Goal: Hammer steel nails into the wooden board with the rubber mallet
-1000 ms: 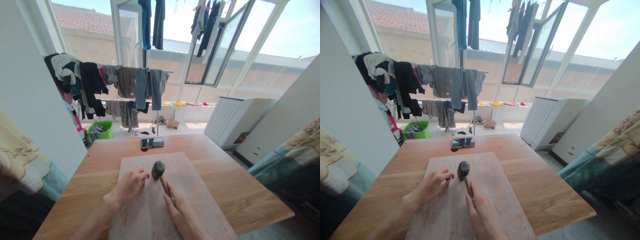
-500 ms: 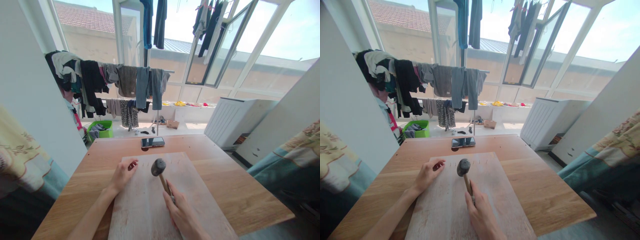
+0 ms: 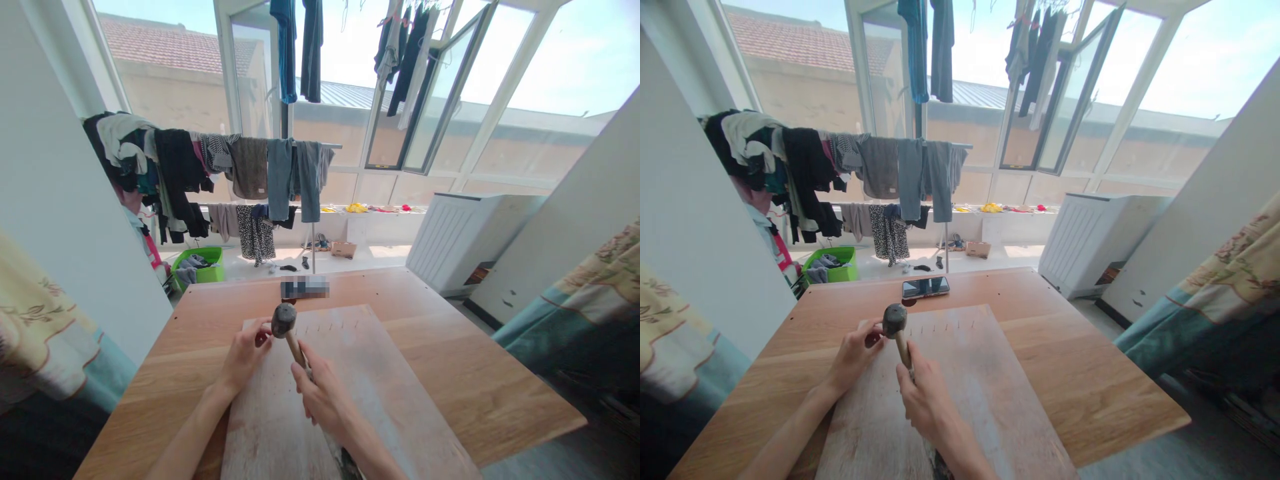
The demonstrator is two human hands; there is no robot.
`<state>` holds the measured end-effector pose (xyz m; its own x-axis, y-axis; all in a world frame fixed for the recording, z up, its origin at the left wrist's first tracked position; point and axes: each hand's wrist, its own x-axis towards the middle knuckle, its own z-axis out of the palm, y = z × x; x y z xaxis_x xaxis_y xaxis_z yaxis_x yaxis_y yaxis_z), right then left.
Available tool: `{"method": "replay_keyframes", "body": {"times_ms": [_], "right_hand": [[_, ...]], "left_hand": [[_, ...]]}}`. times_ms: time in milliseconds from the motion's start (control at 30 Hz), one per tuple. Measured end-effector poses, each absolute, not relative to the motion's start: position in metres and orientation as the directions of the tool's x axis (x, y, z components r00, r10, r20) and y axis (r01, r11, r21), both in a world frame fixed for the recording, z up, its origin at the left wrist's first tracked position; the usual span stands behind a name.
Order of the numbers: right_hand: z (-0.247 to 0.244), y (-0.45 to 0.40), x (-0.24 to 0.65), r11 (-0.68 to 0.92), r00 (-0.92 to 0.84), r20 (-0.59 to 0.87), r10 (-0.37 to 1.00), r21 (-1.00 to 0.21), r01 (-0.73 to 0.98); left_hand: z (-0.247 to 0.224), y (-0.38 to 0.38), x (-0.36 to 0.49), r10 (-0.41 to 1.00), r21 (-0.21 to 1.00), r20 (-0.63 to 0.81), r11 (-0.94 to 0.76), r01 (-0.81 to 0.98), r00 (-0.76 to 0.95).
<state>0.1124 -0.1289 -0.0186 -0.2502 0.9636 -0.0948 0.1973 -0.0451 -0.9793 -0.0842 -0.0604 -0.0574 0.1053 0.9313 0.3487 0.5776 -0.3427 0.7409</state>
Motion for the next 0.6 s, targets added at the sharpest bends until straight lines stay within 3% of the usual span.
{"method": "replay_keyframes", "body": {"times_ms": [133,233,300,433,533,600], "right_hand": [[-0.022,-0.154,0.132,-0.166,-0.196,-0.149,0.969,-0.983,-0.072],[-0.034,-0.176,0.15,-0.218,-0.01,-0.218,0.976,-0.969,-0.118],[-0.044,-0.184,0.159,-0.255,0.079,-0.259,0.963,-0.965,-0.057],[-0.057,-0.187,0.171,-0.239,0.036,-0.236,0.971,-0.963,0.122],[-0.057,-0.187,0.185,-0.07,0.086,-0.043,0.995,-0.936,0.345],[-0.056,-0.19,0.2,0.06,0.093,0.129,0.987,-0.844,0.533]], "left_hand": [[-0.054,-0.063,-0.084,0.932,0.707,0.347,-0.333,0.624,0.104],[-0.057,-0.062,-0.084,0.919,0.675,0.379,-0.356,0.646,0.111],[-0.06,-0.06,-0.084,0.912,0.657,0.392,-0.367,0.659,0.117],[-0.063,-0.058,-0.084,0.905,0.614,0.404,-0.374,0.695,0.13],[-0.06,-0.067,-0.09,0.885,0.558,0.444,-0.395,0.73,0.139],[-0.059,-0.083,-0.098,0.868,0.491,0.47,-0.405,0.771,0.157]]}}
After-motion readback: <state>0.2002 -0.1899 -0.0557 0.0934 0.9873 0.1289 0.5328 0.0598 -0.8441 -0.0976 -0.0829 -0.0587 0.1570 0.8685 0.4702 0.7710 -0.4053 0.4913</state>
